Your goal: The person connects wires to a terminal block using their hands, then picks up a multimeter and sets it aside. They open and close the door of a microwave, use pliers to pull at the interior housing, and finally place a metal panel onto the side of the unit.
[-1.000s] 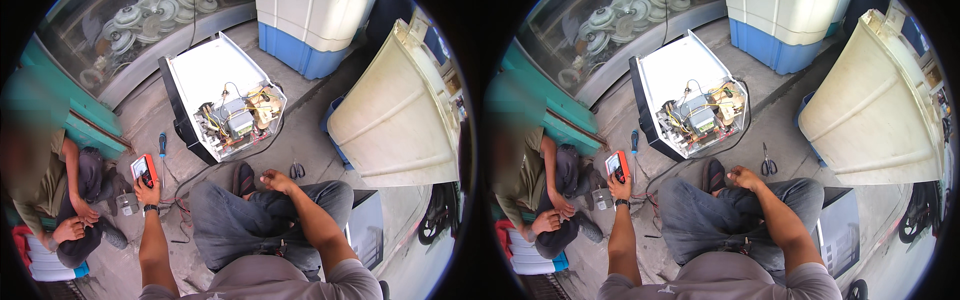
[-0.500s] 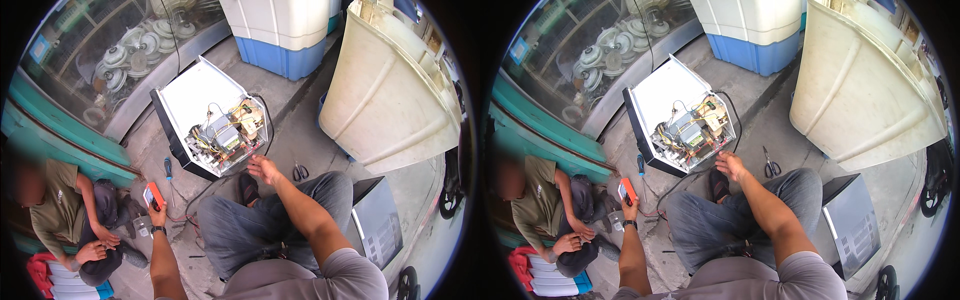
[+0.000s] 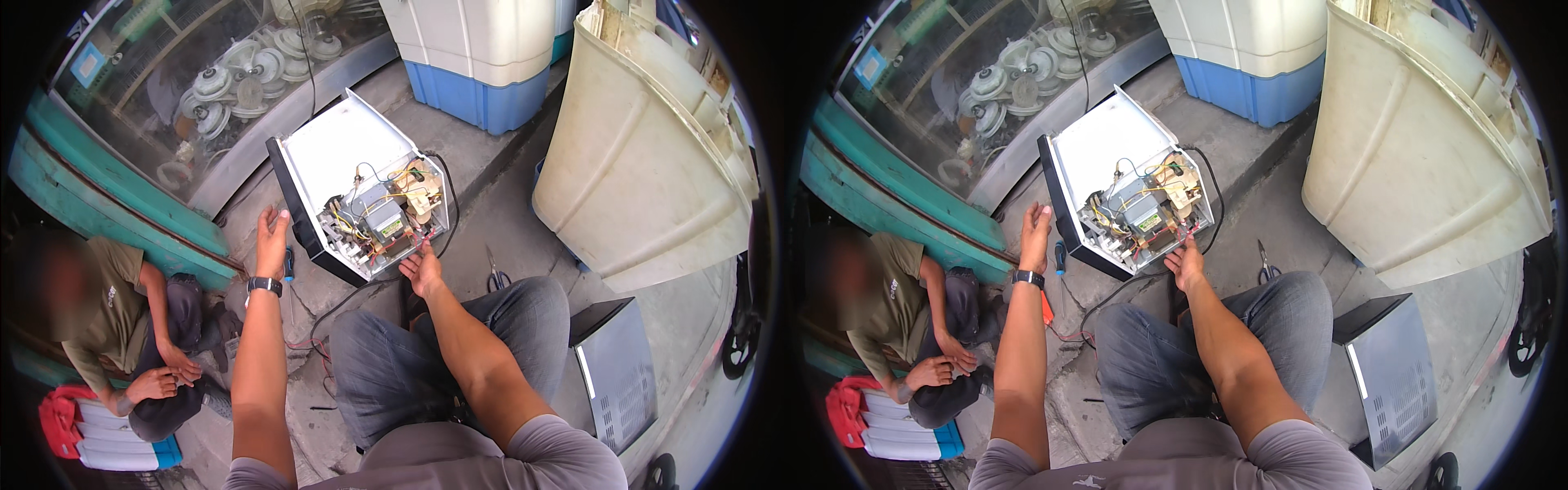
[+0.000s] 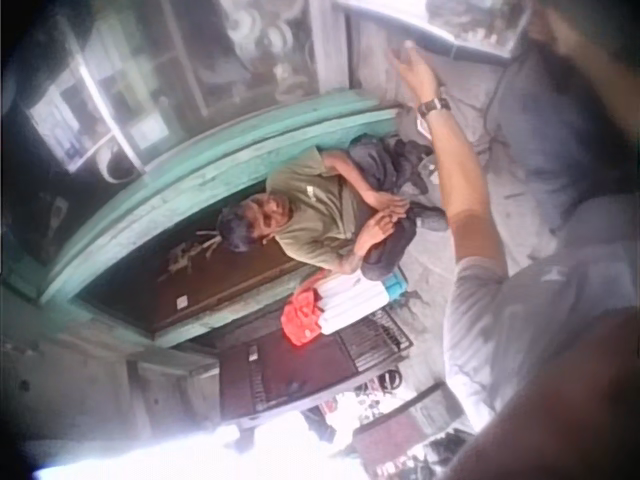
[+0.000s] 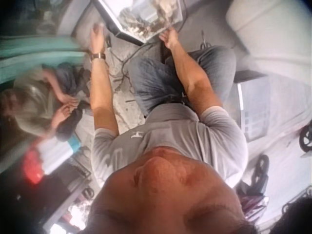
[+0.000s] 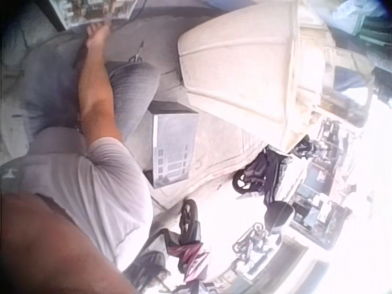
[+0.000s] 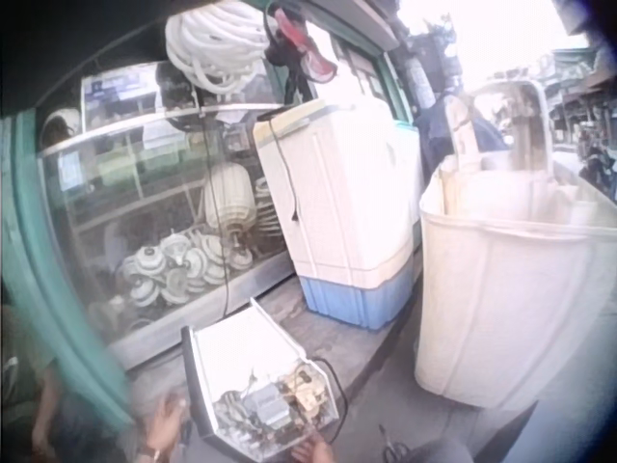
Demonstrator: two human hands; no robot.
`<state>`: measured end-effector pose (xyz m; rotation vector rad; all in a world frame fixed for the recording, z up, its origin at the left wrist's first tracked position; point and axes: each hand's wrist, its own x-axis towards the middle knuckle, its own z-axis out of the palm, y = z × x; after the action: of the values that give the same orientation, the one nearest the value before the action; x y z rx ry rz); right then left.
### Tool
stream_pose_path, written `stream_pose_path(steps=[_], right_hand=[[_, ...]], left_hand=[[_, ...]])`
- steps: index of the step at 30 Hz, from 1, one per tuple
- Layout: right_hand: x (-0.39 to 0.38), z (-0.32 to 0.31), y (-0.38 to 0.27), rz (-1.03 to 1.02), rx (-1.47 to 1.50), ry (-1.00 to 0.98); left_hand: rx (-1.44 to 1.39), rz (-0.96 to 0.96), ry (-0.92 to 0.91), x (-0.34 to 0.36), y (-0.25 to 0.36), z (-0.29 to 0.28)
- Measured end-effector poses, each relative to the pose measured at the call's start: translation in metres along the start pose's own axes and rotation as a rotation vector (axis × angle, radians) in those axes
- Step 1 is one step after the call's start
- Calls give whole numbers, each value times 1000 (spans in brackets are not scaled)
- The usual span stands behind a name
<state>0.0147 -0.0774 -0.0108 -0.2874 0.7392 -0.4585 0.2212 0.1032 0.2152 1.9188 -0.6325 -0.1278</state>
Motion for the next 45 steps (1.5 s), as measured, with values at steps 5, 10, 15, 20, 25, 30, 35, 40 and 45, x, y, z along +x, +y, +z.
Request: stream_pose_path(steps=[5, 10, 15, 20, 25, 30, 35, 40, 45], right_hand=[[-2, -2, 7, 49, 12, -31], [2, -4, 9, 6, -53, -30], [-6, 7, -4, -17, -76, -12], [1, 4, -50, -94, -243, -70], [11, 0, -84, -140, -269, 58], [16, 11, -112, -98, -309, -23], [35, 23, -138, -83, -474, 42], [88, -6, -182, -118, -480, 76], [61, -10, -187, -122, -483, -49]], left_hand=[[-235, -304, -99, 41, -7, 13], [-592, -326, -111, 5, -26, 45], [-605, -321, -40, -11, -14, 46], [-683, -211, 123, -22, -5, 78], [-657, -219, 147, -44, 15, 123], [-760, -150, 203, -54, 40, 146], [-876, -158, 244, -61, 53, 169], [-893, -81, 208, -67, 62, 220], [-829, -22, 210, -78, 50, 228]])
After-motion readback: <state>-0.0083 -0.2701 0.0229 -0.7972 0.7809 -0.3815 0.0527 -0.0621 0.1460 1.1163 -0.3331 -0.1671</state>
